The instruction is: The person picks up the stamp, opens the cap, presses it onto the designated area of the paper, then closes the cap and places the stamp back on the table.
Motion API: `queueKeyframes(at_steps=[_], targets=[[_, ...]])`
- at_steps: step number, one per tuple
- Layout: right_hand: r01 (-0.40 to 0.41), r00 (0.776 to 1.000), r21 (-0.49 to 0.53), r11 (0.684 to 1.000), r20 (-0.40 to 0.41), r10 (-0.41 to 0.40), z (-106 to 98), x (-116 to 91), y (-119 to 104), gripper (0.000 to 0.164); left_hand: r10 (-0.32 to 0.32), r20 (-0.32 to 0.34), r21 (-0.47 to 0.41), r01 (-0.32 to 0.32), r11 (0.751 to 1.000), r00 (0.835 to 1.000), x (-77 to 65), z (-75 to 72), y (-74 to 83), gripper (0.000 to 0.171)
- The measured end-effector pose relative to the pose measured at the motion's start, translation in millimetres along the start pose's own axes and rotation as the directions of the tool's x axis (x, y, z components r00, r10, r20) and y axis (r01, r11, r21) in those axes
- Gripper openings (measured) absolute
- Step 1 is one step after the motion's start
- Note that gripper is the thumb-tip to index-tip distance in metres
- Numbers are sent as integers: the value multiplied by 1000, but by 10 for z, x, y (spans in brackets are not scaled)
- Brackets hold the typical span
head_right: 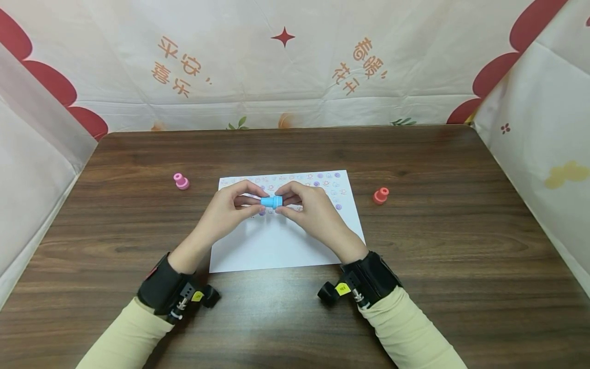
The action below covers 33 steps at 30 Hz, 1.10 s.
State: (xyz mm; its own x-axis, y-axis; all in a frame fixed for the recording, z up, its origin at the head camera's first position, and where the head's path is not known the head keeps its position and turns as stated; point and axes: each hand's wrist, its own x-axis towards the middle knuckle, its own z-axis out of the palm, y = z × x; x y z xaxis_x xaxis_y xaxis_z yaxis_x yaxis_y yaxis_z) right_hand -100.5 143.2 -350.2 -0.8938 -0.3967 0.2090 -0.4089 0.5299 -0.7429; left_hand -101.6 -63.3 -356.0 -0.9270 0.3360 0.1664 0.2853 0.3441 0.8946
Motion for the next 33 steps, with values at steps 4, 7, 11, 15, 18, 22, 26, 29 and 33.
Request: queueKeyframes(at_steps=[4, 7, 11, 15, 18, 22, 26, 29, 33], targets=[[1, 1000, -6, 1000, -6, -1, 2, 0, 5, 26, -2, -2, 9, 2, 1000, 1000, -4, 1, 5, 20], [1, 1000, -8, 1000, -10, -1, 1, -2, 9, 26, -1, -3, 12, 1, 1000, 1000, -3, 4, 4, 20], [-2, 1000, -8, 1000, -14, 2, 0, -2, 7, 26, 3, -6, 13, -3, 1000, 1000, 1, 6, 4, 20], [0, 1000, -8, 1000, -22, 0, -4, -3, 6, 25, 5, -12, 13, -5, 1000, 1000, 6, 9, 2, 19], [13, 999, -8, 1000, -33, -13, -10, -6, 8, 26, 11, -21, 2, -11, 1000, 1000, 10, 12, 0, 18], [34, 998, -3, 999, -48, -35, -19, -7, 5, 26, 24, -36, -8, -24, 1000, 999, 11, 11, 4, 17], [49, 997, -8, 999, -61, -49, -34, -9, -15, 26, 27, -47, -3, -28, 1000, 999, 10, -1, 21, 18], [54, 996, -11, 998, -70, -54, -44, -8, -24, 27, 20, -53, -7, -21, 1000, 998, 10, -10, 34, 18], [50, 996, -19, 999, -79, -52, -53, -2, -29, 26, 16, -60, -9, -17, 1000, 998, 10, -14, 53, 19]])
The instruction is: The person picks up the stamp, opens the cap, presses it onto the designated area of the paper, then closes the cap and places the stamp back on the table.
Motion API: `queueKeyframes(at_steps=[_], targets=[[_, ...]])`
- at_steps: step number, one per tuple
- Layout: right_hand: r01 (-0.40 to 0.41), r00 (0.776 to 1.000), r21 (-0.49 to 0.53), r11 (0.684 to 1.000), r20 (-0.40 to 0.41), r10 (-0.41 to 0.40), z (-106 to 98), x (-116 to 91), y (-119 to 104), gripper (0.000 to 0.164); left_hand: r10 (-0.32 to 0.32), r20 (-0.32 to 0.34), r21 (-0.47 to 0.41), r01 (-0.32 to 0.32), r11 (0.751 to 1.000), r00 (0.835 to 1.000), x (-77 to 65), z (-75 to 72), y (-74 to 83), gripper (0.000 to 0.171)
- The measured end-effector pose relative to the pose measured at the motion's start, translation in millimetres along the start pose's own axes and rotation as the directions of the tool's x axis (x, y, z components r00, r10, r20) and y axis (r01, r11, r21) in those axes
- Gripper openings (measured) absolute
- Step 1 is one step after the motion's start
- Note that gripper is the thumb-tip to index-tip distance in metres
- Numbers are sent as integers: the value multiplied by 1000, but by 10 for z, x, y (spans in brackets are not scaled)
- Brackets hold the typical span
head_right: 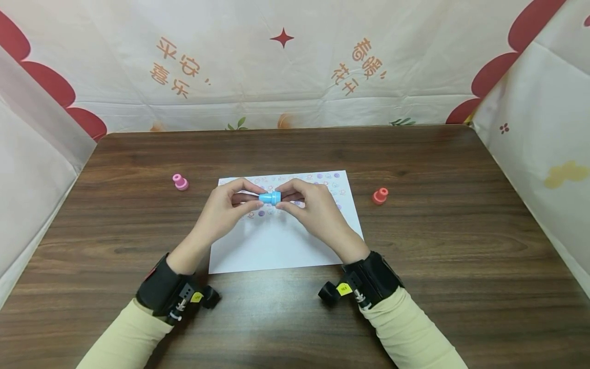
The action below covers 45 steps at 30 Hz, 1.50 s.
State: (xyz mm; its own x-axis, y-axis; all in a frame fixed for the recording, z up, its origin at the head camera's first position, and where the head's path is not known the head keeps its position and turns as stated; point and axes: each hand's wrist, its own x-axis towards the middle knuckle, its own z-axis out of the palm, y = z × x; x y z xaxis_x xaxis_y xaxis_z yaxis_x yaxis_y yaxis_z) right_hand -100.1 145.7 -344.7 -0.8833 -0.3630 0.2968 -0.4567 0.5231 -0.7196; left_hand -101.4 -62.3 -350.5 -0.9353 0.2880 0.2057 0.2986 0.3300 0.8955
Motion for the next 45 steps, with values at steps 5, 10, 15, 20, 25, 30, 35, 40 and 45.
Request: queueKeyframes(at_steps=[5, 10, 15, 20, 25, 30, 35, 40, 45], targets=[[2, 1000, -15, 1000, -22, -3, -13, -3, -24, 26, 8, -22, 4, -8, 1000, 1000, 15, 13, 24, 17], [13, 998, -51, 999, -60, -16, -98, -19, 5, 24, 1, -56, 7, -1, 1000, 998, 11, -58, 20, 18], [-108, 974, -104, 989, -209, 84, -395, -132, 154, 24, -48, -157, 6, 50, 999, 986, -62, -349, -47, 20], [-148, 966, -103, 984, -228, 121, -565, -222, 235, 26, -48, -133, 3, 49, 999, 990, -103, -479, -58, 23], [-135, 970, -81, 988, -213, 115, -556, -250, 256, 27, -64, -123, -19, 62, 998, 990, -97, -446, -29, 23], [-128, 971, -83, 988, -212, 108, -552, -266, 279, 28, -68, -117, -37, 64, 997, 991, -91, -418, -10, 22], [-122, 972, -93, 988, -214, 100, -575, -280, 293, 30, -54, -105, -45, 49, 998, 993, -71, -397, 8, 22], [-103, 972, -87, 991, -219, 82, -607, -297, 300, 29, -42, -96, -53, 37, 998, 994, -41, -367, 12, 22], [-93, 970, -109, 990, -232, 65, -643, -310, 317, 29, -31, -88, -72, 25, 997, 996, -12, -335, 36, 22]])
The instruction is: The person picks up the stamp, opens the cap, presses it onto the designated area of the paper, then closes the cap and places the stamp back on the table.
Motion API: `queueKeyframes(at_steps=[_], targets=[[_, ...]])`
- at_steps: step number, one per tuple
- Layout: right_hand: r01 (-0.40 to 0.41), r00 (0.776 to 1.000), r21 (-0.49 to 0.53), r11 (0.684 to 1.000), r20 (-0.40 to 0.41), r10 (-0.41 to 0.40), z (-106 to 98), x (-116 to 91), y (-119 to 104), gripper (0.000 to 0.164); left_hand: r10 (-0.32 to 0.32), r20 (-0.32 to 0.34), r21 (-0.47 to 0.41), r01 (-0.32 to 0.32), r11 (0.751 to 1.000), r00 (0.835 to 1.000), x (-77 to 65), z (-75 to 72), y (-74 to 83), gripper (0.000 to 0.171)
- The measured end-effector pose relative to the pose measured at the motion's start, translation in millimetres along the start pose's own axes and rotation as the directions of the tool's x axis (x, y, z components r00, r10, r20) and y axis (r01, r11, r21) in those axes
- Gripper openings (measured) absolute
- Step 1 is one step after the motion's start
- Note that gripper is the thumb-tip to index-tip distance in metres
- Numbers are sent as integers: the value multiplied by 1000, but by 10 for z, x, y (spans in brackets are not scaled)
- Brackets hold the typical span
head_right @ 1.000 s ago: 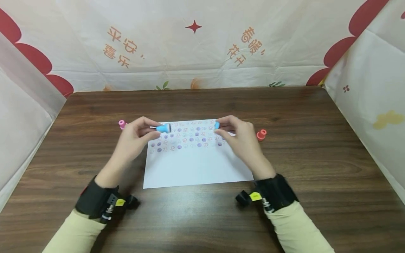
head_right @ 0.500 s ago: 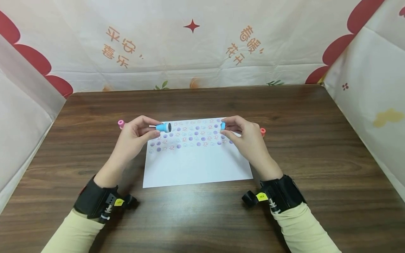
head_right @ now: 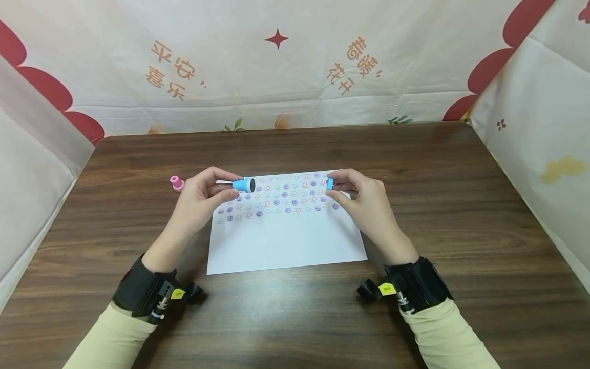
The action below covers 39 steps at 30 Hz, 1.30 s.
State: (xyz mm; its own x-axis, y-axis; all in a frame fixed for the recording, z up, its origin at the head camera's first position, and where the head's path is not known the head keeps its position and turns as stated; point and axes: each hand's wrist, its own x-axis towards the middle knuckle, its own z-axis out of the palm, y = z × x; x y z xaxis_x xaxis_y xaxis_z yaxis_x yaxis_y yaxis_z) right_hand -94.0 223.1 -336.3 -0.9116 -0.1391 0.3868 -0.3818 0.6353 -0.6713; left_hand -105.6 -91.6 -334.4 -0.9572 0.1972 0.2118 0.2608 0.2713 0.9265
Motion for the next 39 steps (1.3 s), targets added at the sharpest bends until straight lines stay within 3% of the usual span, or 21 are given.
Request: queueKeyframes(at_steps=[15, 39], targets=[[-23, 1000, -9, 1000, -12, 23, -92, -44, 46, 30, 67, 45, -48, -65, 997, 997, 88, 130, 95, 24], [-51, 998, 16, 999, -25, 52, -202, -90, 81, 30, 134, 101, -1, -135, 991, 986, 316, 427, 274, 20]])
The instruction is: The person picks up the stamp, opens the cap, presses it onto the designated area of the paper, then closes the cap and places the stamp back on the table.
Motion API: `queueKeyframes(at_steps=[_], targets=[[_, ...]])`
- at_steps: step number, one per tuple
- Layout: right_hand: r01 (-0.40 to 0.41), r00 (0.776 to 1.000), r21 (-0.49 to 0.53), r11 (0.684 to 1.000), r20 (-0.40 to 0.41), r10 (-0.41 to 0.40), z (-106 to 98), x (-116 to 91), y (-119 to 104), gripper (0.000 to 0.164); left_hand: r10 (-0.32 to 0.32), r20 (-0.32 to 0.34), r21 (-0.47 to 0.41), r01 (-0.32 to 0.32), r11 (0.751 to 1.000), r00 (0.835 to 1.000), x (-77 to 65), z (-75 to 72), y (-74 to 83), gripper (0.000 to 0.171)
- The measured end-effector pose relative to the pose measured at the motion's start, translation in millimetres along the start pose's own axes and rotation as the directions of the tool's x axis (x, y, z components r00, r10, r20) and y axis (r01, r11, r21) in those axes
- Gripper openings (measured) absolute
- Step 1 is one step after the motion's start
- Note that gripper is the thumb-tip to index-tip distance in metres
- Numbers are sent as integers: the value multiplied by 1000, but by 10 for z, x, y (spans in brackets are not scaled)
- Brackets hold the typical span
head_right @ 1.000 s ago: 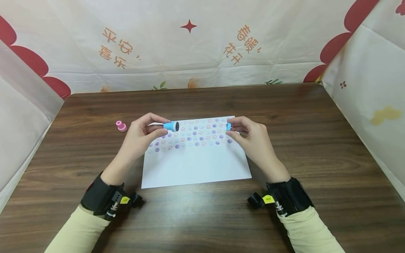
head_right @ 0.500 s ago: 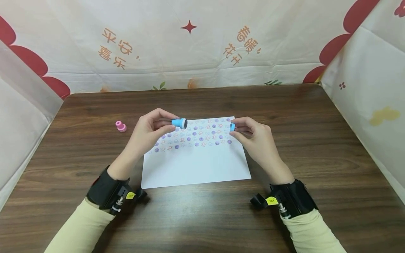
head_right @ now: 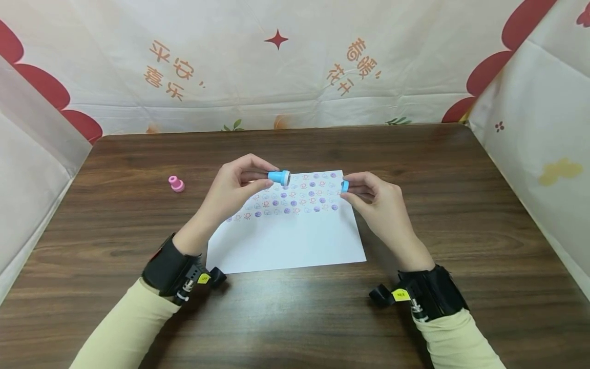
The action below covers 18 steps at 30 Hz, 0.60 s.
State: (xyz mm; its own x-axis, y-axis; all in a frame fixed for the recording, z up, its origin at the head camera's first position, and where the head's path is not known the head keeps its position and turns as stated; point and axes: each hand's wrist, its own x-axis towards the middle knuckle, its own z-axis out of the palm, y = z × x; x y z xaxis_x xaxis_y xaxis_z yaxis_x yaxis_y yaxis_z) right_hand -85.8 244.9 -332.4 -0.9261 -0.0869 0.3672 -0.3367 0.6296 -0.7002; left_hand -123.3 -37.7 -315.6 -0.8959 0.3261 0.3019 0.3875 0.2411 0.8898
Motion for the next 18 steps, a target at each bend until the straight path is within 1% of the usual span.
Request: queueKeyframes(at_steps=[9, 18], targets=[[-26, 1000, 3, 1000, -11, 26, -34, -12, 17, 30, 42, 29, 27, -43, 999, 999, 72, 128, 9, 20], [-27, 999, -1, 1000, -21, 27, -61, -16, 31, 30, 7, 69, 48, -11, 999, 998, 159, 264, 59, 20]])
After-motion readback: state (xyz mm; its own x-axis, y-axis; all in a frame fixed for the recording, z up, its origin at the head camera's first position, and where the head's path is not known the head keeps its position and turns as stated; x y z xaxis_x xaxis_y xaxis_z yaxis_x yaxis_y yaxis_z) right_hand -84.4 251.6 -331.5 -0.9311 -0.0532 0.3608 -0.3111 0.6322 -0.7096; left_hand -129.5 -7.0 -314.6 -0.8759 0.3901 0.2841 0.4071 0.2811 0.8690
